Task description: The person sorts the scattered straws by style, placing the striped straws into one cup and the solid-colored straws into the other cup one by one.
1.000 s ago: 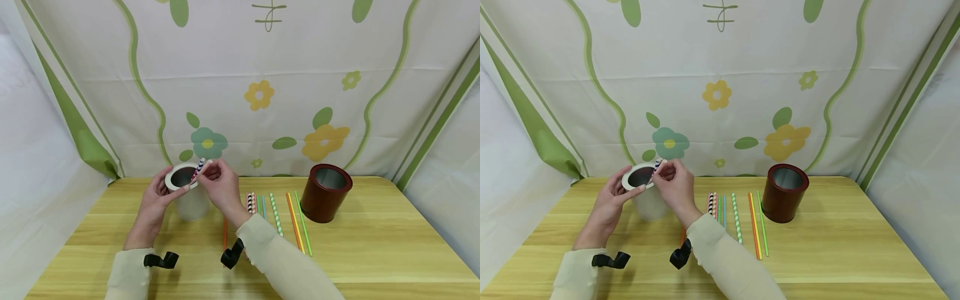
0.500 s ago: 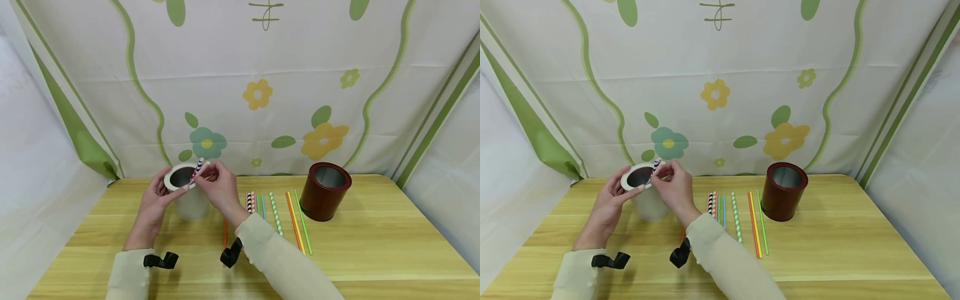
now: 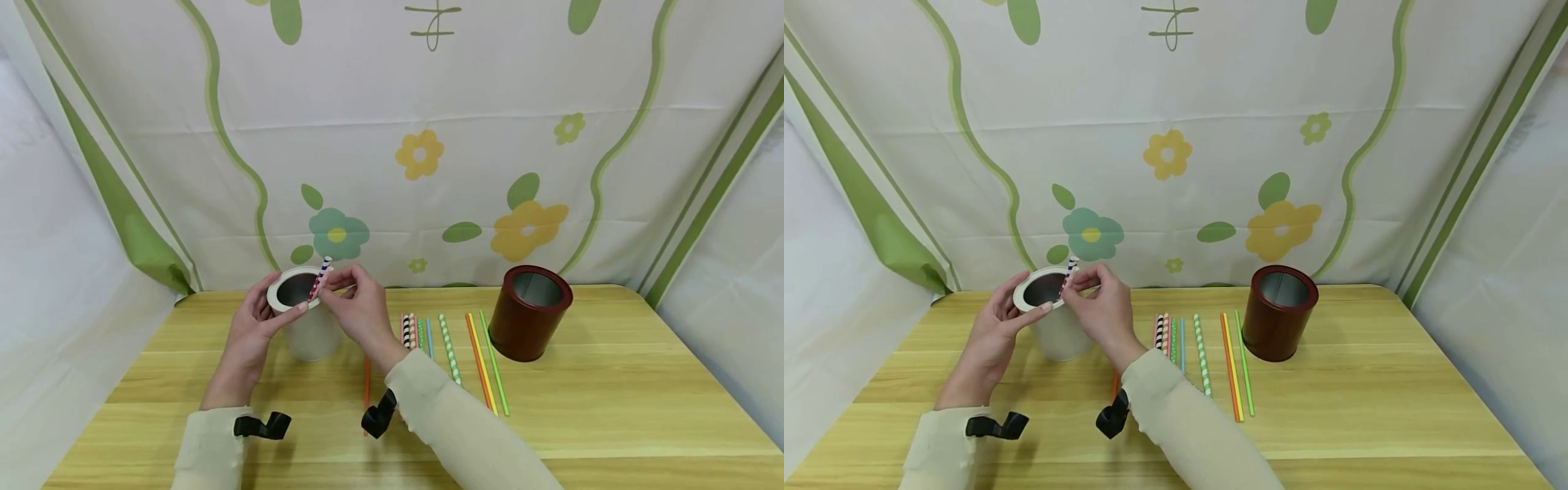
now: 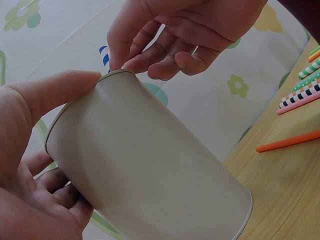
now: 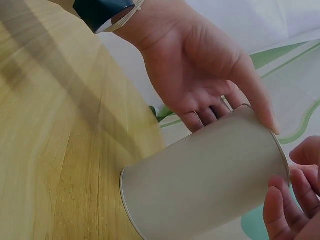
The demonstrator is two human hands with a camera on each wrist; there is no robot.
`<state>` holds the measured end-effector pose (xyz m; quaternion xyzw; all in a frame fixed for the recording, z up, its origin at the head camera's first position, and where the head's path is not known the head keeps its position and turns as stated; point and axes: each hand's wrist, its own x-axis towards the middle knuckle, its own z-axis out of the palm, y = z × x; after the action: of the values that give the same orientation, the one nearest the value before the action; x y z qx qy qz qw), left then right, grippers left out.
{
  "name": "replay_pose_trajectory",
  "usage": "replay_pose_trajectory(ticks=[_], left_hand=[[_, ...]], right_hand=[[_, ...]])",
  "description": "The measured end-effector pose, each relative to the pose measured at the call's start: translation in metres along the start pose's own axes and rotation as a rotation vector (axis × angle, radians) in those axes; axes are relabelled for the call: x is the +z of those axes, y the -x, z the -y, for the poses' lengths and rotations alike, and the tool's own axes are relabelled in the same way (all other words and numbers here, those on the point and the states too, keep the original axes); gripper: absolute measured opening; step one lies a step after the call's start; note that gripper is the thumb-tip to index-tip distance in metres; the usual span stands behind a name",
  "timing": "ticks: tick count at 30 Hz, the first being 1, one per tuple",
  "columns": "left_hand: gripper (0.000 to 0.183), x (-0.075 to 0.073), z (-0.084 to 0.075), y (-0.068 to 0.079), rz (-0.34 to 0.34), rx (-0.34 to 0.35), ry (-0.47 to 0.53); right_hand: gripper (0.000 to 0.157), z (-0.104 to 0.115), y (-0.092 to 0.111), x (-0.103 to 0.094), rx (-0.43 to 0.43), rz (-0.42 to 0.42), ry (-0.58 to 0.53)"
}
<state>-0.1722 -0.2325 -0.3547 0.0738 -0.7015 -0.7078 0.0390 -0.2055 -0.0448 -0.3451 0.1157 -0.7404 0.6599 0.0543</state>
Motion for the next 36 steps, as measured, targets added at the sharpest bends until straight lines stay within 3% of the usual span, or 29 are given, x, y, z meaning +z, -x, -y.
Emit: replay_pose_trajectory(ticks=[22,31,36], left_hand=[[0.089,-0.001,0.0,-0.001,0.003,-0.009,-0.03],[0.092,-0.002,0.0,-0.001,0.007,-0.014,-0.033],[0.092,-0.003,-0.001,-0.001,0.011,-0.012,-0.036]], right_hand=[[0.022,0.002,0.011,-0.021,0.087,0.128,-0.133],[0.023,-0.009,0.028,-0.049,0.087,0.13,-0.053],[0.02,-0.023,0.041,-0.073,0.139,0.088,-0.017]])
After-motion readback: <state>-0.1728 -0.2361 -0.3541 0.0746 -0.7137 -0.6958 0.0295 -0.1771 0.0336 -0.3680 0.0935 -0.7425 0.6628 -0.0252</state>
